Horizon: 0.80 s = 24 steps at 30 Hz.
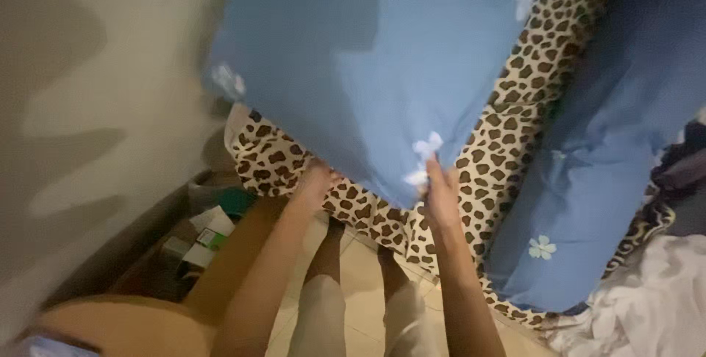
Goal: The person arranges pillows and a bolster on a leopard-print bed, tucks in the mattress cover at the edges, and then folds a white shirt on top of the mattress.
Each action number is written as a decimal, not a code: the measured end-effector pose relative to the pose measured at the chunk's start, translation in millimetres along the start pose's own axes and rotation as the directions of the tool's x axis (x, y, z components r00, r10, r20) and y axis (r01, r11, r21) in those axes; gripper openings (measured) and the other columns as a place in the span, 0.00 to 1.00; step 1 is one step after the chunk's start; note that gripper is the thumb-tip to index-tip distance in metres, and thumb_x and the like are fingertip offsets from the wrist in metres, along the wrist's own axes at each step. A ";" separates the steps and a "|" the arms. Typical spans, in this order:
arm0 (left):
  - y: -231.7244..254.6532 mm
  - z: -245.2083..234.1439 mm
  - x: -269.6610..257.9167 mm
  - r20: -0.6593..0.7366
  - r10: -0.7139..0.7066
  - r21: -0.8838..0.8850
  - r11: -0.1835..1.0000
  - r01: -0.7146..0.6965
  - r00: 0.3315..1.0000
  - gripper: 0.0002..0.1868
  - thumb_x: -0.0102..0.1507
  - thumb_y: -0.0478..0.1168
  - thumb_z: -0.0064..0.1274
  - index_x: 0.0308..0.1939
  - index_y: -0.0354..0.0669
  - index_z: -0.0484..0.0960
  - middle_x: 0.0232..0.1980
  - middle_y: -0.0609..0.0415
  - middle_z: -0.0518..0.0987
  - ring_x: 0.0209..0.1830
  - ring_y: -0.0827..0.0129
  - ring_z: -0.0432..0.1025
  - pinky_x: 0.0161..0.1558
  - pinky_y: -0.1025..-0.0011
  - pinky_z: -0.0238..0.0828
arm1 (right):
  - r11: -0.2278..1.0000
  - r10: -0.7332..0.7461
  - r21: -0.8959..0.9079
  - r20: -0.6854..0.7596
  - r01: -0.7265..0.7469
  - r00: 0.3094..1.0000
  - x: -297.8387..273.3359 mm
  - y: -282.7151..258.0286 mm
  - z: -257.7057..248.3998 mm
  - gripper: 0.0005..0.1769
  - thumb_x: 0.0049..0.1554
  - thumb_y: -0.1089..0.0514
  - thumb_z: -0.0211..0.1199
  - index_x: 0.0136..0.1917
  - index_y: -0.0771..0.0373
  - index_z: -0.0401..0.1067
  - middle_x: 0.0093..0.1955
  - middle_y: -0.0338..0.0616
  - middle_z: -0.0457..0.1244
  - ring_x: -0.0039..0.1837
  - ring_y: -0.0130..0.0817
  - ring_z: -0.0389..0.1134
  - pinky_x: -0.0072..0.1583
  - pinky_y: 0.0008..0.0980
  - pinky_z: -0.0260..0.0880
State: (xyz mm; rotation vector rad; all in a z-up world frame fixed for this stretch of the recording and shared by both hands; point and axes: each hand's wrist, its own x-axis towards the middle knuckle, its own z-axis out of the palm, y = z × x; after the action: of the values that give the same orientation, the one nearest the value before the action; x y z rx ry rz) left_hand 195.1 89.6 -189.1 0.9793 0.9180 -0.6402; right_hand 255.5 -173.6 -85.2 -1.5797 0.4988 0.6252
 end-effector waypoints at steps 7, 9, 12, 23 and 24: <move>-24.2 -39.6 41.9 -0.148 -0.101 -0.466 0.884 0.020 0.984 0.35 0.72 0.49 0.37 0.80 0.42 0.46 0.78 0.43 0.55 0.77 0.54 0.54 0.74 0.51 0.54 | 0.923 0.274 -0.227 -0.176 -0.310 0.946 57.1 112.7 -48.8 0.25 0.68 0.42 0.53 0.54 0.70 0.68 0.40 0.43 0.60 0.39 0.30 0.61 0.42 0.32 0.65; -7.0 -52.4 56.9 -0.190 -0.054 -0.668 0.739 -0.089 0.980 0.40 0.71 0.54 0.39 0.80 0.40 0.44 0.79 0.40 0.52 0.78 0.50 0.51 0.75 0.49 0.53 | 0.911 0.300 -0.229 -0.198 -0.342 0.933 91.3 142.1 -75.8 0.27 0.69 0.41 0.53 0.54 0.71 0.65 0.41 0.44 0.59 0.41 0.34 0.59 0.45 0.38 0.64; -2.0 -53.3 49.6 -0.202 0.102 -0.803 0.552 -0.224 0.974 0.51 0.66 0.66 0.42 0.80 0.38 0.40 0.82 0.38 0.46 0.82 0.47 0.44 0.77 0.48 0.49 | 0.948 0.318 0.030 -0.103 -0.316 0.943 111.9 147.0 -89.5 0.39 0.63 0.33 0.57 0.67 0.71 0.58 0.59 0.51 0.56 0.59 0.43 0.56 0.59 0.45 0.61; 62.3 1.2 18.7 -0.190 0.124 -0.863 0.453 -0.226 0.974 0.46 0.68 0.64 0.38 0.78 0.36 0.47 0.79 0.38 0.52 0.80 0.47 0.48 0.74 0.49 0.52 | 0.949 0.283 -0.090 -0.176 -0.302 0.943 71.3 -26.7 8.1 0.53 0.45 0.40 0.71 0.74 0.70 0.58 0.78 0.60 0.54 0.79 0.58 0.54 0.71 0.64 0.57; 76.2 15.6 7.2 -0.178 0.134 -0.860 0.460 -0.220 0.975 0.45 0.68 0.63 0.37 0.78 0.35 0.48 0.79 0.38 0.53 0.80 0.47 0.49 0.74 0.49 0.52 | 0.986 0.147 -0.042 -0.198 -0.159 0.969 71.1 -38.4 -6.0 0.51 0.43 0.44 0.74 0.71 0.73 0.61 0.76 0.63 0.56 0.78 0.58 0.58 0.70 0.61 0.62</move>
State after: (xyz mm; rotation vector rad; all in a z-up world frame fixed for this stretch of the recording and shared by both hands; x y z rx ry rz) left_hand 265.2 108.1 -160.0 0.1278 1.0258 0.1244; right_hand 334.7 -172.4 -102.4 -1.6765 0.7612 0.6081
